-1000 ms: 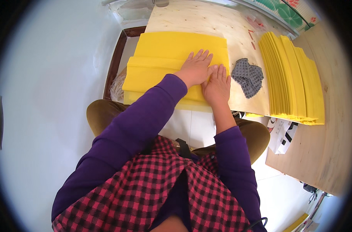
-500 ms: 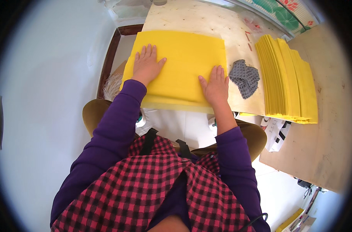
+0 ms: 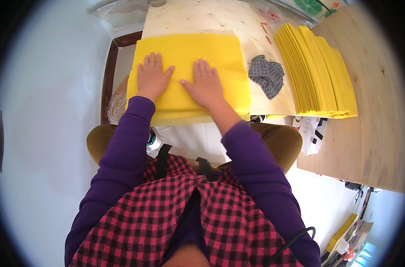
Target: The person folds multiple yellow fabric sheets on a wooden table. They smooth each sheet, fold it in half, then fold again, and stack the finished pieces to the right. The process is repeated for several sheets.
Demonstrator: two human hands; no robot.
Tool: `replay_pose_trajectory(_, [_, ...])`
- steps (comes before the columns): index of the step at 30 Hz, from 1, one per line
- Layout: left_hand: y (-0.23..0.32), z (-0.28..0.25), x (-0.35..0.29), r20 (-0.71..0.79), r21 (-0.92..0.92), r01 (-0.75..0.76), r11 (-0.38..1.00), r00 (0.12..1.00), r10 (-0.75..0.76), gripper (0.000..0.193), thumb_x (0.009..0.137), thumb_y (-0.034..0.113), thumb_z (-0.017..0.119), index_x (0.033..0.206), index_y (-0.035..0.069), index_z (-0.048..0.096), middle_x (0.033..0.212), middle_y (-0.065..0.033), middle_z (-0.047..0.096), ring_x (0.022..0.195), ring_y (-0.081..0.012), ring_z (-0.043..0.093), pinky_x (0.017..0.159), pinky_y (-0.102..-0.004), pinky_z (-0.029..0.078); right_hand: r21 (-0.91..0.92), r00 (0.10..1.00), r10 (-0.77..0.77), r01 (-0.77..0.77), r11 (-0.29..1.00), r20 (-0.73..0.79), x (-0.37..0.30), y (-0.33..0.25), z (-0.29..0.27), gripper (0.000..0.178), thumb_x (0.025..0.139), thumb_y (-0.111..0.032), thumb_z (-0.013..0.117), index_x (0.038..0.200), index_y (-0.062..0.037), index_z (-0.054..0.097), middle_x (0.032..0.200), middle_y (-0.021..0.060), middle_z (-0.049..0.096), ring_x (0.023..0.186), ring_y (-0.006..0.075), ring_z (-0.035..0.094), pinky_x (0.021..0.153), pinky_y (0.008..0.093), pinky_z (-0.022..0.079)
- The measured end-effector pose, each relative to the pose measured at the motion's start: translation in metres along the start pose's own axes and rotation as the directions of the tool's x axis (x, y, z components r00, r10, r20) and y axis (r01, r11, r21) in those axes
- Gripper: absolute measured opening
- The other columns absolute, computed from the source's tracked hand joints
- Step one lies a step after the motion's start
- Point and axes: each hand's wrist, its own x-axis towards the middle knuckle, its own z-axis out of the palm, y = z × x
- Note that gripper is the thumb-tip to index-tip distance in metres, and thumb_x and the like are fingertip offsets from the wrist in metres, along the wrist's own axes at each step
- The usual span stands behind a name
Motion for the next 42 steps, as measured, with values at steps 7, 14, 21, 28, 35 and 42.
replay_pose_trajectory(7, [0.000, -0.001, 0.000, 0.018, -0.031, 0.010, 0.999, 1.000, -0.009, 0.073, 0.095, 0.055, 0.037, 0.149, 0.008, 0.026, 0.157, -0.0106, 0.022, 0.145, -0.0258, 0.018, 0.117, -0.0446, 0.012, -0.098, 0.975, 0.221, -0.219, 0.971, 0.013, -0.031, 0.079, -0.012, 0.082, 0.094, -0.059, 0.035, 0.149, 0.0008, 0.019, 0.157, 0.0159, 0.015, 0.147, 0.0252, 0.011, 0.118, 0.0417, 0.009])
replay_pose_trajectory(14, [-0.001, -0.003, -0.001, 0.005, -0.051, 0.026, 0.998, 1.000, -0.026, 0.073, 0.095, 0.055, 0.038, 0.149, 0.007, 0.027, 0.156, -0.0107, 0.023, 0.145, -0.0255, 0.018, 0.117, -0.0455, 0.013, -0.258, 0.948, 0.319, -0.309, 0.915, -0.005, -0.037, 0.086, -0.036, 0.085, 0.094, -0.063, 0.032, 0.148, 0.0017, 0.021, 0.157, 0.0168, 0.017, 0.147, 0.0268, 0.012, 0.117, 0.0453, 0.009])
replay_pose_trajectory(21, [0.000, -0.005, -0.001, 0.009, -0.054, -0.005, 0.999, 1.000, 0.006, 0.072, 0.094, 0.053, 0.040, 0.148, 0.006, 0.030, 0.155, -0.0116, 0.025, 0.144, -0.0276, 0.020, 0.117, -0.0464, 0.012, 0.018, 0.993, -0.105, 0.106, 0.994, -0.046, 0.015, -0.024, -0.004, 0.078, 0.096, -0.056, 0.036, 0.147, 0.0011, 0.026, 0.155, 0.0192, 0.022, 0.145, 0.0294, 0.017, 0.117, 0.0454, 0.014])
replay_pose_trajectory(28, [-0.007, 0.001, 0.004, 0.023, -0.029, 0.038, 0.999, 0.999, -0.037, 0.070, 0.096, 0.054, 0.036, 0.149, 0.010, 0.027, 0.156, -0.0123, 0.022, 0.145, -0.0282, 0.018, 0.115, -0.0541, 0.012, -0.041, 1.000, -0.003, 0.003, 0.999, 0.014, 0.001, 0.012, -0.003, 0.077, 0.096, -0.056, 0.033, 0.149, -0.0011, 0.022, 0.156, 0.0153, 0.020, 0.146, 0.0249, 0.015, 0.117, 0.0426, 0.013])
replay_pose_trajectory(35, [-0.057, -0.012, 0.005, 0.120, -0.075, 0.234, 0.969, 0.967, -0.224, 0.069, 0.096, 0.053, 0.034, 0.151, 0.013, 0.021, 0.157, -0.0119, 0.020, 0.145, -0.0290, 0.018, 0.113, -0.0597, 0.012, 0.035, 1.000, 0.021, -0.021, 0.999, -0.005, -0.005, 0.044, -0.004, 0.070, 0.097, -0.050, 0.037, 0.148, -0.0018, 0.026, 0.155, 0.0162, 0.022, 0.145, 0.0259, 0.016, 0.117, 0.0433, 0.014])
replay_pose_trajectory(42, [-0.114, -0.044, -0.020, 0.101, -0.080, 0.348, 0.934, 0.935, -0.340, 0.068, 0.094, 0.047, 0.043, 0.150, 0.013, 0.025, 0.154, -0.0114, 0.028, 0.143, -0.0297, 0.024, 0.111, -0.0609, 0.018, 0.055, 0.965, -0.209, 0.221, 0.974, -0.161, 0.019, 0.035, -0.024, 0.032, 0.088, -0.026, 0.061, 0.112, -0.0059, 0.065, 0.120, 0.0133, 0.062, 0.118, 0.0306, 0.053, 0.097, 0.0412, 0.044])
